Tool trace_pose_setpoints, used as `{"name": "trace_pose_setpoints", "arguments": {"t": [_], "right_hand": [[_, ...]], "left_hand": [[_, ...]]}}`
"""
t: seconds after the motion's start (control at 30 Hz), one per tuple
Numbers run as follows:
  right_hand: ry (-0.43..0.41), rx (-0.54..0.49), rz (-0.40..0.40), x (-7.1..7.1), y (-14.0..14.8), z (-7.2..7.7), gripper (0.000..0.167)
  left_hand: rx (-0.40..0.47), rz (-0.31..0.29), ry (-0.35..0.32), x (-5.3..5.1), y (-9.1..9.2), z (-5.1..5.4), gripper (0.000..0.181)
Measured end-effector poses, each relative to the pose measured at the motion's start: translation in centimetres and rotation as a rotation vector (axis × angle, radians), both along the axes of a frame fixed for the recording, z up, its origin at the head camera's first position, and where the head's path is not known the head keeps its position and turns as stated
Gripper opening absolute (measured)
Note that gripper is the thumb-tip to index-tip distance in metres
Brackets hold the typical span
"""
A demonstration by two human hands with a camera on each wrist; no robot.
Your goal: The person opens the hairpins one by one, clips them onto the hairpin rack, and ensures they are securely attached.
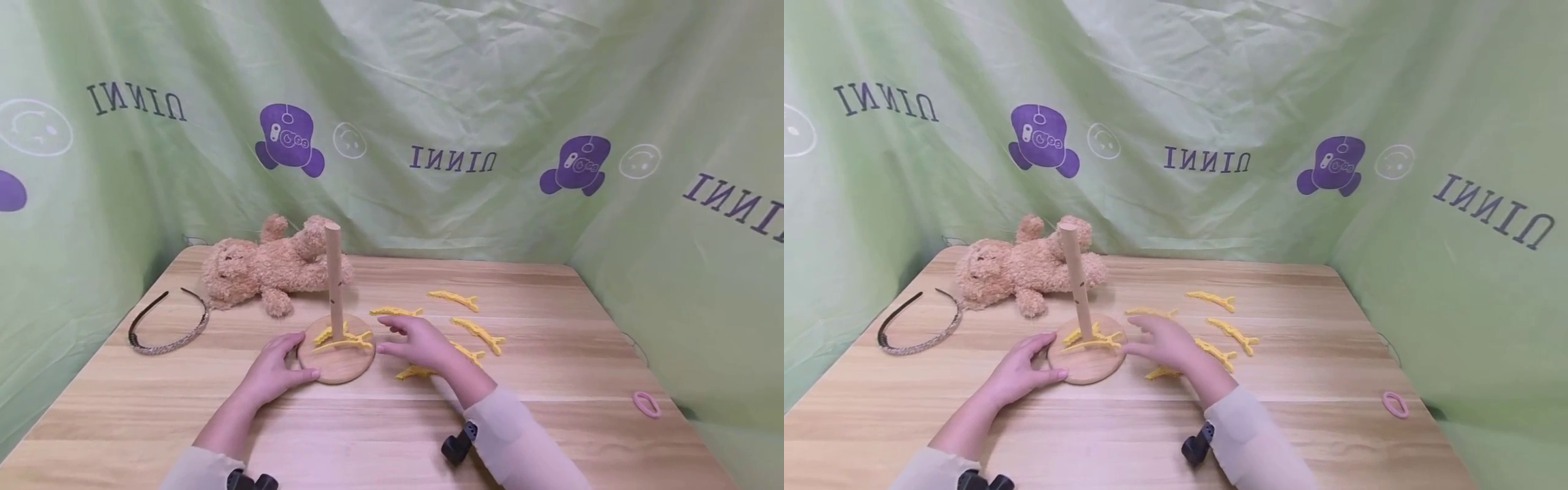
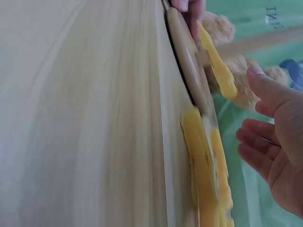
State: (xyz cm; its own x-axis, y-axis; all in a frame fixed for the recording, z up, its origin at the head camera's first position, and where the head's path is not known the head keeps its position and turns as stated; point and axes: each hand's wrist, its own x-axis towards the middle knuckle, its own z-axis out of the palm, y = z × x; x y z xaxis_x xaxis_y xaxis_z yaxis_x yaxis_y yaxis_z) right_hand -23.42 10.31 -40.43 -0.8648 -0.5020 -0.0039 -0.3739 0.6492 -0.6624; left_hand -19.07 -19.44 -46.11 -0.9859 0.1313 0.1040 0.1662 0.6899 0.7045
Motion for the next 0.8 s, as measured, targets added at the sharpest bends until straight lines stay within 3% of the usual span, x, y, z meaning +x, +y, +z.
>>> {"name": "trace_pose_setpoints", "arguments": {"t": [0.23, 0.47, 0.8], "right_hand": [[0.073, 0.002, -0.144, 0.5, 4.6, -0.6, 0.052], [0.143, -0.016, -0.232, 0.8, 9.7, -1.3, 0.053], [0.125, -0.014, -0.364, 1.0, 15.9, -2.8, 0.06]], "left_hand": [[-0.002, 0.004, 0.015, 0.1, -0.2, -0.1, 0.09], [-0.003, 0.003, 0.018, 0.1, -0.1, -0.1, 0.089], [-0.012, -0.007, 0.018, 0.2, 0.1, 0.2, 0.089]]}}
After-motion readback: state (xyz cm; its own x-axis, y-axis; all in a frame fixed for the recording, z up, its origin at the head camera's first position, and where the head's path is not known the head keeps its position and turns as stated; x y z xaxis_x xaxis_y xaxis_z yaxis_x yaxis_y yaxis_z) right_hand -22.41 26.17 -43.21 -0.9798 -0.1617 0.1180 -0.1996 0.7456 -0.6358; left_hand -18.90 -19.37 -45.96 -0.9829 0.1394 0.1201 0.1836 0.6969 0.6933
